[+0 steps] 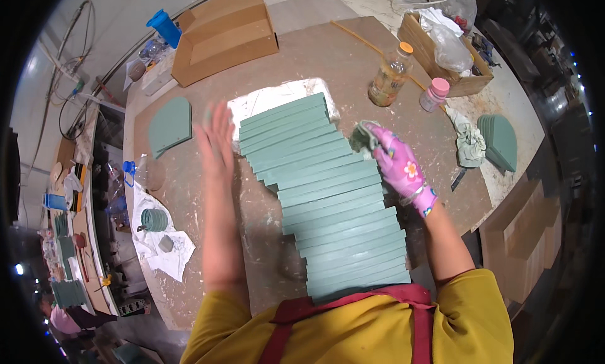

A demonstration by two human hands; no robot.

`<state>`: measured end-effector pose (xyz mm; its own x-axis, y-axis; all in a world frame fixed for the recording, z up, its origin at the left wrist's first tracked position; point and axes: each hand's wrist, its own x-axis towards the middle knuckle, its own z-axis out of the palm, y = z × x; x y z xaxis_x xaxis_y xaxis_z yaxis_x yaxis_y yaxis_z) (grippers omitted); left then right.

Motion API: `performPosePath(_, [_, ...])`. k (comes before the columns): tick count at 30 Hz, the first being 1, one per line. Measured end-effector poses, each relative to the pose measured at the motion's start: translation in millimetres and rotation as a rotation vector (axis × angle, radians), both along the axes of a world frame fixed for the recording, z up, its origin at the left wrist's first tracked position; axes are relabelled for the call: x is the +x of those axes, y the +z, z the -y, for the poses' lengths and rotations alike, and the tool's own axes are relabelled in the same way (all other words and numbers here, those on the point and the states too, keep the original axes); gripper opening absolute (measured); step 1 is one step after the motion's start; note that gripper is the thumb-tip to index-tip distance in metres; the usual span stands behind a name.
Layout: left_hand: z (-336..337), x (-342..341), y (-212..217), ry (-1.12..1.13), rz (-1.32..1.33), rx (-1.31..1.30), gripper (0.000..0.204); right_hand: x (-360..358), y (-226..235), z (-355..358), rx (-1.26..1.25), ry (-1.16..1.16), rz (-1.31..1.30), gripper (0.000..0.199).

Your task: The person wipes a stack of green wooden slats using a cloth, occasionally applies liquid from a bottle to the cloth, and handles the slats to clean their edges.

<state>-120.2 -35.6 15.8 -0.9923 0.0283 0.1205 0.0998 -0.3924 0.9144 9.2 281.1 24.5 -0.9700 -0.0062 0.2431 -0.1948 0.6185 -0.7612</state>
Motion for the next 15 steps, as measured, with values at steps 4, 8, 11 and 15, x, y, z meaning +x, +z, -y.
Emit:
performPosePath(4, [-22.6, 60.9, 2.4, -0.080, -0.112, -0.076, 0.079, -2.2, 26.1, 29.6, 0.139, 0.161, -0.016, 0.058])
performPosePath(8, [-45.5, 75.6, 26.8, -0.181, 0.003, -0.083, 0.086, -10.7, 50.4, 51.0, 0.436, 0.135, 0.095, 0.059])
performPosePath(11, [-47.0, 78.0, 27.5, -0.190, 0.048, 0.041, 0.086, -11.5, 51.5, 51.6, 0.455, 0.117, 0.046, 0.052])
performPosePath(15, [-35.7, 69.9, 10.7, -0.210, 0.076, 0.107, 0.083, -29.0, 29.3, 34.7, 0.294, 0.056, 0.176, 0.051])
